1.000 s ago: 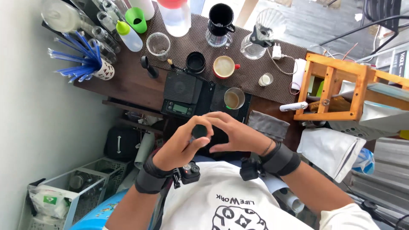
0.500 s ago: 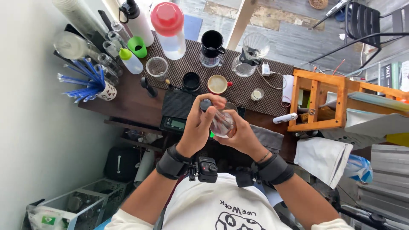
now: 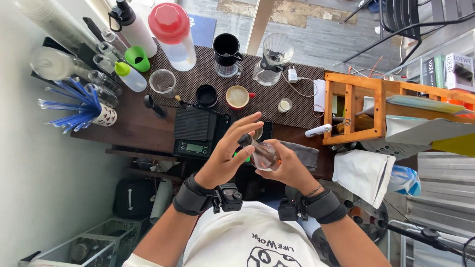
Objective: The person prepares a beverage by pouring liquids from multiple bottles and a milk carton into a metal cup on a scale, then uses a handheld frother to mix the contents.
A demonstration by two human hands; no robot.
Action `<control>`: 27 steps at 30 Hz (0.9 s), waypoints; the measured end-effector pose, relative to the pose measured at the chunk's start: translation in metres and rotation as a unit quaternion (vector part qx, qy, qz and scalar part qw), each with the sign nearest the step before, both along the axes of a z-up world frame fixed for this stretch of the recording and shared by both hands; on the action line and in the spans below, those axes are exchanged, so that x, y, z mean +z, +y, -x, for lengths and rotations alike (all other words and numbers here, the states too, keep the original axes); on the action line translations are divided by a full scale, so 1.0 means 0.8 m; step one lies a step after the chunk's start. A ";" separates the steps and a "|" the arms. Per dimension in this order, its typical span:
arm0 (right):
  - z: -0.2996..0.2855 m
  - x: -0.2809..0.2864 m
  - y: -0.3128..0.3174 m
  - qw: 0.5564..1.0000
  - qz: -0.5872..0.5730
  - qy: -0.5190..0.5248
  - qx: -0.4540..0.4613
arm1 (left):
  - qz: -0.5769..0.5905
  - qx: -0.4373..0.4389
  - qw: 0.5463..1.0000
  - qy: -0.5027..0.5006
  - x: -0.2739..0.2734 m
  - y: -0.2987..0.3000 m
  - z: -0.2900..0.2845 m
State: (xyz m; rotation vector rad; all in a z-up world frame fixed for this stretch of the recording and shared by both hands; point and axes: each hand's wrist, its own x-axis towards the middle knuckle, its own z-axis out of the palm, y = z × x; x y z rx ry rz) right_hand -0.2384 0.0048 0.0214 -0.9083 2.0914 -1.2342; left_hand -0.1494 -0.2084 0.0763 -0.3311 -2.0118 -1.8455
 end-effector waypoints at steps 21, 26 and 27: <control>-0.012 -0.016 0.024 0.997 -0.008 0.039 -0.068 | 0.071 -0.022 0.997 -0.010 -0.015 -0.007 0.007; -0.022 -0.001 0.025 0.996 -0.008 -0.010 -0.087 | 0.129 0.064 0.989 -0.039 -0.023 -0.004 0.015; -0.024 0.000 0.026 0.996 -0.004 -0.014 -0.092 | 0.147 0.097 0.984 -0.027 -0.026 -0.004 0.016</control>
